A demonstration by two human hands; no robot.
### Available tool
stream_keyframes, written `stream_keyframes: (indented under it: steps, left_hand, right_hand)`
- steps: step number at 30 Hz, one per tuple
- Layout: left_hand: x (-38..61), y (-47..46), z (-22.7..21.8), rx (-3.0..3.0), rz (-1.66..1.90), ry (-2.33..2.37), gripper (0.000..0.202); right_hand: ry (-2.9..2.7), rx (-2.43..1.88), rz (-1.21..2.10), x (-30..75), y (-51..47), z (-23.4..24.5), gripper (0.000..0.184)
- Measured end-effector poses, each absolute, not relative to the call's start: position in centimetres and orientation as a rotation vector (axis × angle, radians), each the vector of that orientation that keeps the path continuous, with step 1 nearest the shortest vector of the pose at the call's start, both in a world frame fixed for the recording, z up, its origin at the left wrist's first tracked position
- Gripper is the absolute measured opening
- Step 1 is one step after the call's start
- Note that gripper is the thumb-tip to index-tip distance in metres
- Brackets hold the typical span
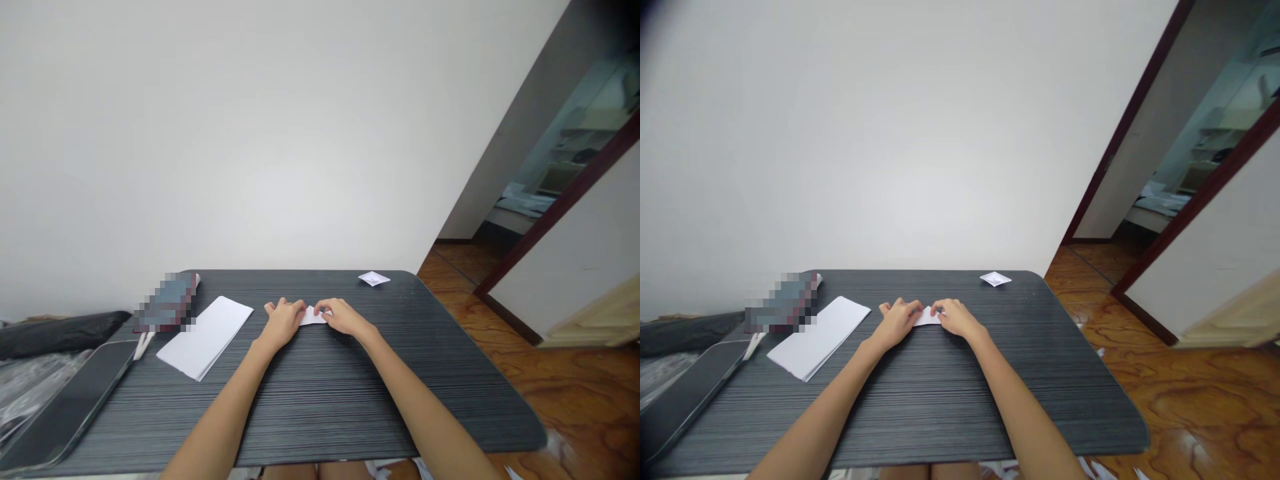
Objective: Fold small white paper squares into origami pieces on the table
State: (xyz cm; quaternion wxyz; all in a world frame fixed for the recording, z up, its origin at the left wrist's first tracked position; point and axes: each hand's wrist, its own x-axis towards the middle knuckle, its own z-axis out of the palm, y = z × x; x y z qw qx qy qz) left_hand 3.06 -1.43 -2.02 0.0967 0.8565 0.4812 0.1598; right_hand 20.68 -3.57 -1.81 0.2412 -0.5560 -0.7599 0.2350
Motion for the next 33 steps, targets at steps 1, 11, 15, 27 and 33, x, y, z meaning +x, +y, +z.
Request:
stream_keyframes:
  steps: [1, 11, 15, 27, 33]
  left_hand:
    - [2.8, -1.4, -1.8, 2.455, 0.495, 1.394, 0.025]
    - [1.8, -1.4, -0.9, 2.132, 0.618, 1.254, 0.027]
    - [1.8, -1.6, -0.8, 2.15, 0.574, 1.314, 0.027]
    - [1.8, -2.4, -1.4, 2.494, 0.338, 1.2, 0.022]
    - [1.8, -2.1, -2.1, 2.526, 0.328, 1.299, 0.021]
  right_hand:
    - [-2.05, -1.507, 0.662, 20.9, -3.5, -1.9, 0.028]
    - [-1.817, -1.315, 0.871, 21.7, -3.3, -2.5, 0.021]
    - [-1.798, -1.387, 0.79, 21.5, -3.8, -2.1, 0.03]
    - [-2.042, -1.504, 0.578, 21.5, -5.5, -1.7, 0.013]
    - [-2.059, -1.605, 0.566, 21.3, -5.6, -1.8, 0.013]
